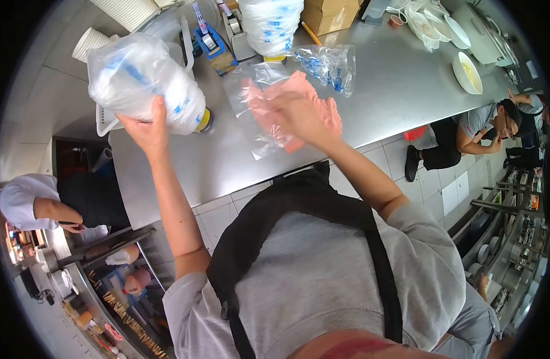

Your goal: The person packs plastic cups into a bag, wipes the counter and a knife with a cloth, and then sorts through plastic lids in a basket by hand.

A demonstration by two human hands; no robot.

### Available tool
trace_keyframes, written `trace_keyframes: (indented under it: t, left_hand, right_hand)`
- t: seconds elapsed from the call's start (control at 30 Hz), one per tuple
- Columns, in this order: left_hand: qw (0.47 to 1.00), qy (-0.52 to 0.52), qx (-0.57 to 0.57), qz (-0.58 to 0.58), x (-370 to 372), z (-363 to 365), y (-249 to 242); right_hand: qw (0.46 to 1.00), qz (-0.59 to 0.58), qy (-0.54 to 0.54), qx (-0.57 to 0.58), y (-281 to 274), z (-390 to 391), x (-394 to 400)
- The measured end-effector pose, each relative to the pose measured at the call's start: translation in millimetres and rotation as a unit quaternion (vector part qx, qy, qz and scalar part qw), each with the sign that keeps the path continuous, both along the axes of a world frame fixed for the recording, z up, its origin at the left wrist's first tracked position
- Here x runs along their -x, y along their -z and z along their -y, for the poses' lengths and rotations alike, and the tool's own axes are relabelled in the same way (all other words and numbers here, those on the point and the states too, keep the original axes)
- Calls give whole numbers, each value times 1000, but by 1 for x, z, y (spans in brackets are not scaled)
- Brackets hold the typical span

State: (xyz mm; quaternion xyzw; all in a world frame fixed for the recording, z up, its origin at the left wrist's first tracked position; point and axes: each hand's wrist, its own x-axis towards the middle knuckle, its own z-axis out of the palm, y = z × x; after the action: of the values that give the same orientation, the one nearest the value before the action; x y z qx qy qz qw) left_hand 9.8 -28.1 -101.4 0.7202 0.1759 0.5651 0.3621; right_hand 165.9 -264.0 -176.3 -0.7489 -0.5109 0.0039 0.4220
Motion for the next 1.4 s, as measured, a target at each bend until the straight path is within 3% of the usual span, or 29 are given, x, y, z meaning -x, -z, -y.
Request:
trace_keyframes:
  t: [0.07,0.1,0.13,0.2,0.23,0.3,0.4,0.43,0.47,0.5,0.57,0.6,0.63,0.67,0.7,0.77,0.8,0.87,0.93,1.0,1.03,1.1,1.13,1.2,1.23,1.3,1.33,1.4]
  left_hand:
    - [1000,5,18,-17,2,11,3]
    - [979,-134,-139,-57,0,33,-2]
    - [914,-265,-292,-92,-3,55,-5]
    - [936,-148,-303,-105,-7,99,9]
    - [954,-21,-279,-104,-13,114,27]
    - [905,146,-288,-275,-23,142,45]
    - [893,189,-232,-336,-37,160,69]
    - [890,172,-242,-346,-41,157,73]
    - [886,156,-253,-356,-44,153,77]
    - [887,155,-255,-353,-46,147,72]
    - [882,188,-98,-420,-45,124,53]
    - [884,185,-100,-417,-46,113,45]
    - [888,262,57,-374,-47,100,38]
    - [863,330,212,-318,-48,89,30]
    - [866,326,210,-314,-48,80,19]
    - [766,427,408,-254,-49,64,-4]
    - [747,451,419,-250,-51,56,-10]
    - [739,457,433,-241,-50,52,-26]
    - [731,465,445,-228,-54,50,-38]
    - [777,419,330,-333,-62,52,-45]
    - [777,420,330,-334,-66,56,-48]
    - [757,495,122,-408,-74,65,-60]
    - [758,496,119,-407,-78,68,-69]
    - [724,353,-102,-584,-82,72,-88]
    - [725,353,-104,-582,-78,73,-94]
    - [834,256,-173,-457,-66,78,-105]
    - [835,256,-177,-454,-65,81,-106]
    - [932,246,-214,-158,-65,88,-101]
  right_hand:
    - [994,-8,107,27,-19,31,-9]
    - [994,-12,107,26,-21,41,-10]
    - [990,-5,133,53,-21,49,-12]
    - [984,-1,159,82,-19,57,-10]
    - [978,-30,159,133,-18,60,-9]
    - [969,-55,156,182,-14,61,-9]
    - [986,-19,87,140,-11,57,-12]
    - [976,-198,46,77,-16,54,-12]
    - [929,-370,2,11,-20,52,-14]
    - [930,-367,2,9,-20,51,-19]
    - [962,-254,89,41,-19,56,-33]
    - [963,-251,86,39,-10,58,-35]
    - [991,5,116,66,4,61,-36]
    - [951,262,140,87,17,64,-38]
    - [951,265,137,83,24,64,-39]
    - [963,224,120,91,27,63,-47]
    - [963,229,115,87,18,61,-49]
    - [957,181,133,184,-18,56,-52]
    - [970,198,138,5,-68,47,-55]
    - [962,229,84,-121,-124,33,-42]
    - [962,229,85,-121,-144,26,-32]
    - [941,323,-42,-98,-169,12,-15]
    - [939,326,-39,-98,-171,8,-16]
    - [933,350,-83,-34,-174,-1,-26]
    - [932,352,-83,-34,-177,-3,-31]
    - [979,178,-67,79,-189,-3,-42]
    - [978,182,-64,77,-193,-4,-45]
    - [989,-72,-93,92,-197,-3,-48]
